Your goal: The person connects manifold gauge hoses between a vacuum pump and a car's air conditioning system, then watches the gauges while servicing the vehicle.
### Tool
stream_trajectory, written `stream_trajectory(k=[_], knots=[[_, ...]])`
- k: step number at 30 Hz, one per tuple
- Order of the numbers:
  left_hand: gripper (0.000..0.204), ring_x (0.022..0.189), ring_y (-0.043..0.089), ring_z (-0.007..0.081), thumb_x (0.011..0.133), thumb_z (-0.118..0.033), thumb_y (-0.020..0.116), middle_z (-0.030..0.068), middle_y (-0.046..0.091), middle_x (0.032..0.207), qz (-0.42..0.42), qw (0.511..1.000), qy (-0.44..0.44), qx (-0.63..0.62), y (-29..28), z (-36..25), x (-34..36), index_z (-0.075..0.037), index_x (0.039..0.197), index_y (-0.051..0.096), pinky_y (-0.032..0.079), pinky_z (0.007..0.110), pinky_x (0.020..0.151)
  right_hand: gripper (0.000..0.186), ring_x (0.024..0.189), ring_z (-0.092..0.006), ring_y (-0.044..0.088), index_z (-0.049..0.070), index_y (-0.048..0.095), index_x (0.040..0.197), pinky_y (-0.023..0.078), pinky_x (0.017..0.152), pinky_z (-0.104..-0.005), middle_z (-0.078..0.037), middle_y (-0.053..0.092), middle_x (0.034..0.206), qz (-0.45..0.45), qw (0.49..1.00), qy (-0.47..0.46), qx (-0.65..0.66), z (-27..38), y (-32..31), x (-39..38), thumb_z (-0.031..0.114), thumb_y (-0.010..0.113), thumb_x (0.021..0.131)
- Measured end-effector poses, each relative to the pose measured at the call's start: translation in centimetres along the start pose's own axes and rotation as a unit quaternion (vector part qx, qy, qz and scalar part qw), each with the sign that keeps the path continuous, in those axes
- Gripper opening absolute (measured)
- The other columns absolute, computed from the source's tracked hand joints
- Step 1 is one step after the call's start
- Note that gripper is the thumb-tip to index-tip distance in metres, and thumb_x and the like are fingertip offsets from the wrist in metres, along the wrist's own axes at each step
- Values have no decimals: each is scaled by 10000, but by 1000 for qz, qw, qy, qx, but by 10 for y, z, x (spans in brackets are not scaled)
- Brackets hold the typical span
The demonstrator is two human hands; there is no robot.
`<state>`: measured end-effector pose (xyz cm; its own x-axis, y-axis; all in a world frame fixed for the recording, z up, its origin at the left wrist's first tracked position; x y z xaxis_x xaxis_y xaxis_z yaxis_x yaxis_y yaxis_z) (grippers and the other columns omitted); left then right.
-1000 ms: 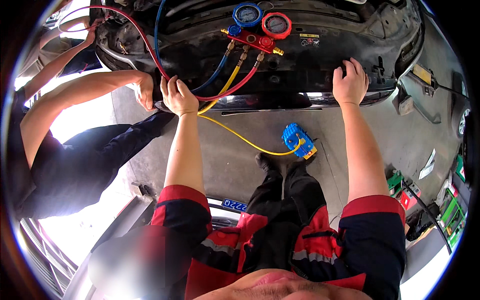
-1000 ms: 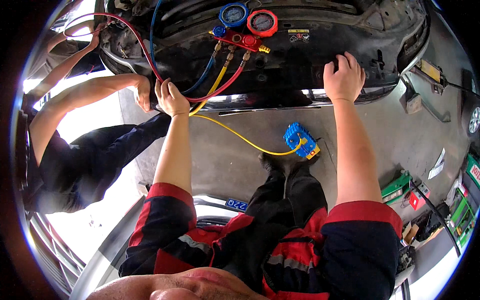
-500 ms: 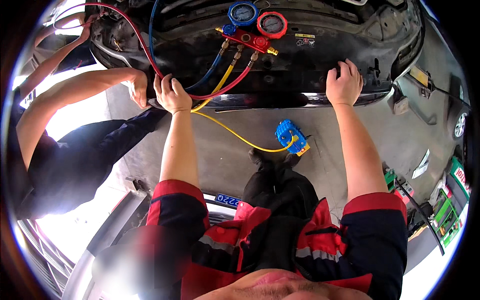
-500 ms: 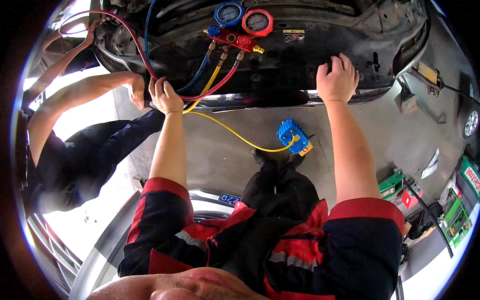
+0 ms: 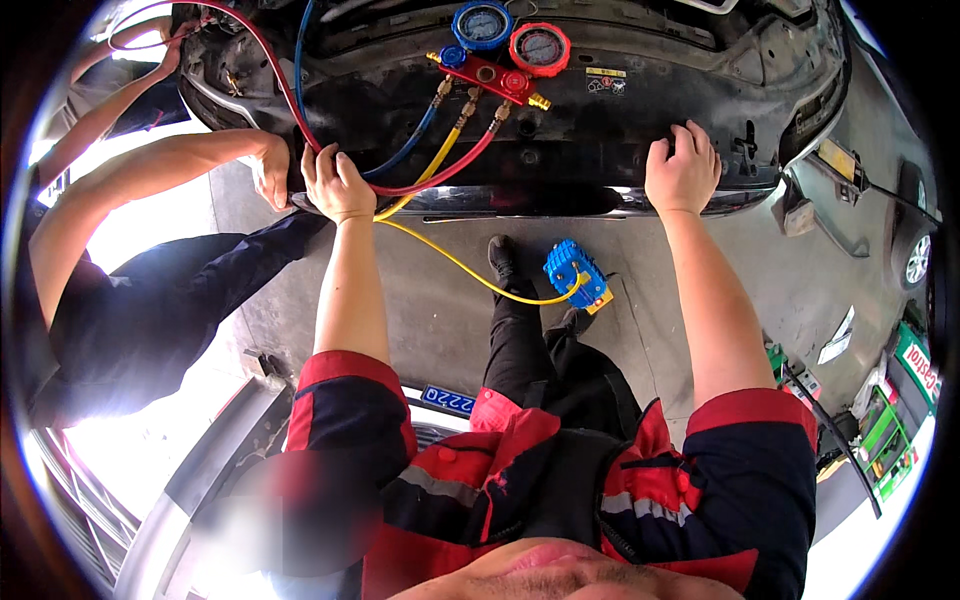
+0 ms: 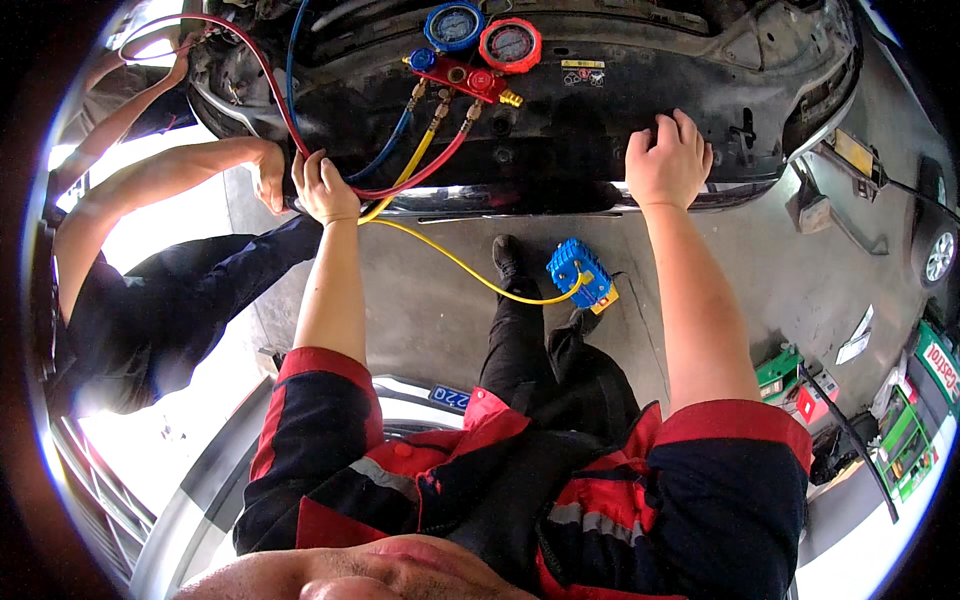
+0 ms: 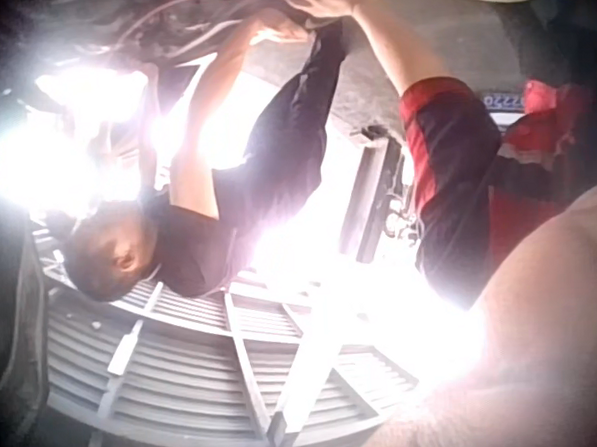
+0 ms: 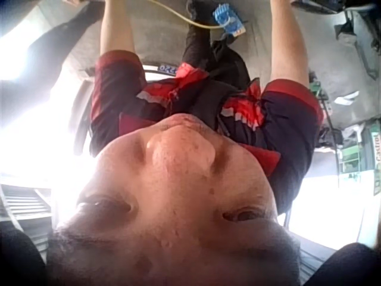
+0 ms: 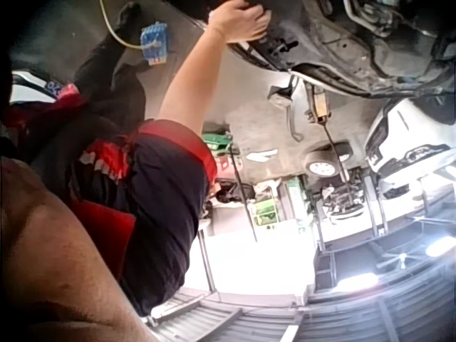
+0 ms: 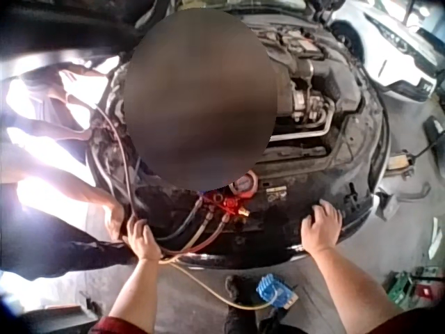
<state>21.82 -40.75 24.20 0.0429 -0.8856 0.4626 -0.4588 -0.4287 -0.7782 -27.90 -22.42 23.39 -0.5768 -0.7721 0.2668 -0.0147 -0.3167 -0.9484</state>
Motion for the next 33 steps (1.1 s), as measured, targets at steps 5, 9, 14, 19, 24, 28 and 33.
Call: stream_trajectory(k=[5,9,14,19,24,28,33], knots=[[262,1204,566,384,899,-259,549,189,568,1374,0,1000,16,9,1,-2,1,-103,1038,707,450,475,996,303,1216,-262,582,121,720,1093,403,1068,-456,-51,632,1304,-6,1000,-9,-15,4,-3,1,287,563,895],[255,1199,568,388,899,-251,552,197,573,1364,-9,1000,15,8,-2,-4,1,-103,1038,706,450,474,996,301,1217,-263,582,120,720,1089,404,1066,-455,-51,631,1305,-6,1000,-8,-11,3,-2,1,285,563,893],[253,1195,569,390,899,-252,556,198,576,1359,-8,1000,7,1,-1,-4,1,-99,1032,708,449,472,998,304,1217,-265,582,116,721,1085,406,1062,-450,-55,632,1305,-8,1000,-12,-16,5,-4,0,287,570,884],[254,1188,575,386,898,-253,554,188,577,1358,-10,1000,17,2,-1,-3,1,-97,1025,709,450,468,996,315,1212,-277,585,112,720,1088,400,1067,-474,-66,632,1299,-15,1000,-13,0,3,-1,1,294,582,871],[257,1180,581,374,895,-244,548,169,584,1352,-3,1000,-3,1,-1,-1,2,-91,1023,710,453,463,989,321,1208,-285,588,106,722,1083,396,1072,-495,-71,631,1295,-17,1000,-16,7,2,-1,0,300,587,864],[254,1175,584,368,891,-241,551,157,588,1346,-5,1000,-10,4,-1,-1,1,-89,1019,710,456,462,982,321,1208,-280,588,108,726,1080,395,1075,-490,-65,632,1295,-20,1000,-22,4,2,-2,0,299,583,865],[256,1170,586,367,889,-238,551,149,590,1342,-15,1000,3,-3,-4,-5,0,-84,1022,707,462,456,974,325,1211,-280,587,111,729,1086,392,1081,-491,-66,636,1294,-16,1000,-13,3,2,-1,-1,296,576,868]])
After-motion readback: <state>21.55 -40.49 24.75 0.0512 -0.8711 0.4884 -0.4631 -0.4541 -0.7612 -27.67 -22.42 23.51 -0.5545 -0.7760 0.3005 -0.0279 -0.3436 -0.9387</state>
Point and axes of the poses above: each hand's wrist, its own x-axis towards the middle knuckle, its own y-axis out of the palm, z = x × y, the point moved 10 cm from there along x, towards the middle knuckle
